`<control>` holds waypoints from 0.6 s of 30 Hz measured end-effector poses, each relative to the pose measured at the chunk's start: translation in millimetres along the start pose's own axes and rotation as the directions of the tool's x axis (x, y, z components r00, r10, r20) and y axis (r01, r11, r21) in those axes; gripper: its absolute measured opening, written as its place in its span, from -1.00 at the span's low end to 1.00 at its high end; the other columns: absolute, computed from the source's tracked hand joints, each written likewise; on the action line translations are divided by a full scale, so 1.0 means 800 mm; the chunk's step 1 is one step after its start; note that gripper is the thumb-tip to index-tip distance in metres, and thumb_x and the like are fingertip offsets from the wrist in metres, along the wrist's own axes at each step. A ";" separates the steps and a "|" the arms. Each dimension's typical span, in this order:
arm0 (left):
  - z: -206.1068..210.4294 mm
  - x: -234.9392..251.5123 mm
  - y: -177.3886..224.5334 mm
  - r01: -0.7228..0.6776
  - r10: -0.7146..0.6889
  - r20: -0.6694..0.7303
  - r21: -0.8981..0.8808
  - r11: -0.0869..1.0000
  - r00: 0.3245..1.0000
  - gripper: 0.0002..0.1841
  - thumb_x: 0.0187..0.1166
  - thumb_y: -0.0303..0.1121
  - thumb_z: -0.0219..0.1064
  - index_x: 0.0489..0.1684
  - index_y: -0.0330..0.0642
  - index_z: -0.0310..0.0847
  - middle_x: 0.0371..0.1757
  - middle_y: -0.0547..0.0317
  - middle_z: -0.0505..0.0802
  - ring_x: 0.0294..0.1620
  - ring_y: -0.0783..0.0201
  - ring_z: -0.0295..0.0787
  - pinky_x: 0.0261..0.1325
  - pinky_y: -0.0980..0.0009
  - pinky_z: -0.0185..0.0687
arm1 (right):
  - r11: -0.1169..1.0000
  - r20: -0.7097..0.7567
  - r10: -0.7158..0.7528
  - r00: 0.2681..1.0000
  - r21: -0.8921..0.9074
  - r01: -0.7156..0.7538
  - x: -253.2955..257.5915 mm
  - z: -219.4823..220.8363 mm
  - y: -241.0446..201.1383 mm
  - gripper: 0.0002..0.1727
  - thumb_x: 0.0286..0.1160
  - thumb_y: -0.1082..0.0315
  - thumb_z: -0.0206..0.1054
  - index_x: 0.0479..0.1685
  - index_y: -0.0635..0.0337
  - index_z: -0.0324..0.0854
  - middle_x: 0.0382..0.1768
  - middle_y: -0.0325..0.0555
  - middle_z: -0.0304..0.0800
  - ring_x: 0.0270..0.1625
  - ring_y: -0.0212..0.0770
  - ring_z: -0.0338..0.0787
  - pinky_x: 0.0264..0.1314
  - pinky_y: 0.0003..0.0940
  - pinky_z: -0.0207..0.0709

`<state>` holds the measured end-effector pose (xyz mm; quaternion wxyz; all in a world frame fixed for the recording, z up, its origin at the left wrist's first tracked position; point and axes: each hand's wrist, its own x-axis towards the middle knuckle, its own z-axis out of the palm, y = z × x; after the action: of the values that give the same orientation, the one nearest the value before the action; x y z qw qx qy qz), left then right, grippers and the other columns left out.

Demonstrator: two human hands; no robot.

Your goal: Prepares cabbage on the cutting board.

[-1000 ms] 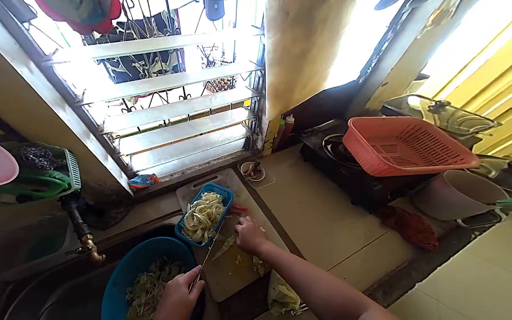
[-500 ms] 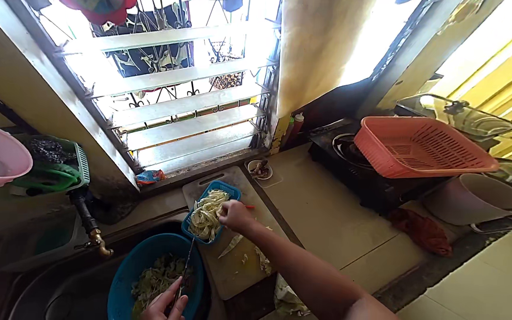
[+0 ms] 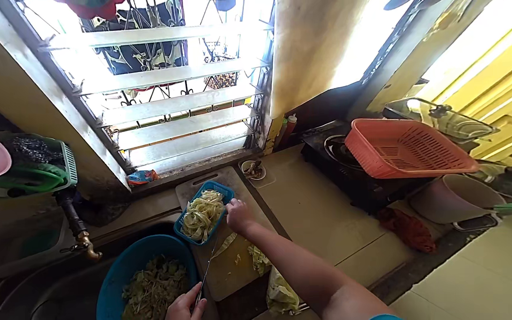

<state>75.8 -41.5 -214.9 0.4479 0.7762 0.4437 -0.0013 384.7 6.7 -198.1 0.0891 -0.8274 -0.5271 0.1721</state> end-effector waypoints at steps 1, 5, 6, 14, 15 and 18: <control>0.003 0.002 0.003 0.000 0.000 0.001 0.030 1.000 1.000 -0.49 0.71 -0.13 0.29 0.62 -0.07 0.56 -0.01 -0.06 0.89 -0.19 0.12 0.89 0.02 0.13 0.83 | 0.999 -0.017 0.019 1.000 -0.034 -0.020 -0.001 0.005 0.000 -0.72 0.55 0.46 0.25 0.13 0.35 0.74 0.30 0.20 0.68 0.44 0.19 0.61 0.47 0.14 0.46; 0.013 0.010 0.010 0.009 -0.002 -0.039 0.164 0.986 0.999 -0.50 0.73 -0.16 0.27 0.62 -0.11 0.57 0.03 -0.17 0.87 -0.06 -0.03 0.87 0.13 0.05 0.76 | 0.989 0.125 0.036 0.991 -0.144 -0.017 0.003 0.026 0.019 -0.59 0.58 0.47 0.26 0.40 0.16 0.68 0.61 0.18 0.41 0.62 0.22 0.41 0.60 0.24 0.27; 0.018 0.011 0.009 0.018 -0.008 -0.056 0.185 0.983 0.998 -0.50 0.73 -0.17 0.27 0.62 -0.13 0.56 0.07 -0.22 0.87 0.01 -0.09 0.85 0.21 0.00 0.71 | 0.987 0.132 0.016 0.991 -0.158 0.005 0.000 0.033 0.027 -0.52 0.55 0.48 0.29 0.48 0.10 0.65 0.63 0.17 0.37 0.62 0.22 0.39 0.61 0.24 0.25; 0.055 0.011 0.017 -0.104 0.101 0.033 0.135 0.985 0.994 -0.50 0.72 -0.16 0.27 0.59 -0.12 0.59 0.09 -0.20 0.88 0.11 -0.10 0.84 0.33 0.01 0.67 | 0.991 0.101 -0.128 0.987 0.055 0.122 -0.066 0.041 0.077 -0.74 0.52 0.50 0.25 -0.02 0.14 0.86 0.44 0.04 0.60 0.54 0.11 0.49 0.65 0.10 0.30; 0.055 0.013 0.020 -0.121 0.117 0.039 0.127 0.984 0.992 -0.51 0.71 -0.15 0.27 0.59 -0.11 0.60 0.08 -0.18 0.89 0.11 -0.08 0.85 0.32 0.02 0.67 | 0.983 0.048 -0.130 0.990 0.133 0.123 -0.076 0.032 0.086 -0.74 0.54 0.51 0.24 -0.02 0.15 0.86 0.38 0.07 0.64 0.50 0.12 0.54 0.62 0.09 0.35; 0.048 0.035 0.032 -0.123 0.123 0.011 0.147 0.981 0.992 -0.51 0.72 -0.14 0.27 0.60 -0.06 0.60 0.08 -0.18 0.88 0.09 -0.07 0.84 0.30 0.00 0.68 | 0.957 -0.017 -0.004 1.000 0.290 0.009 -0.097 0.003 0.119 -0.69 0.49 0.51 0.31 0.17 0.23 0.77 0.30 0.18 0.65 0.24 0.08 0.73 0.36 0.02 0.62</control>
<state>125.9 -54.0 -231.2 0.3889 0.8331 0.3933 -0.0072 434.3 -104.0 -217.1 0.2145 -0.8050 -0.4980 0.2406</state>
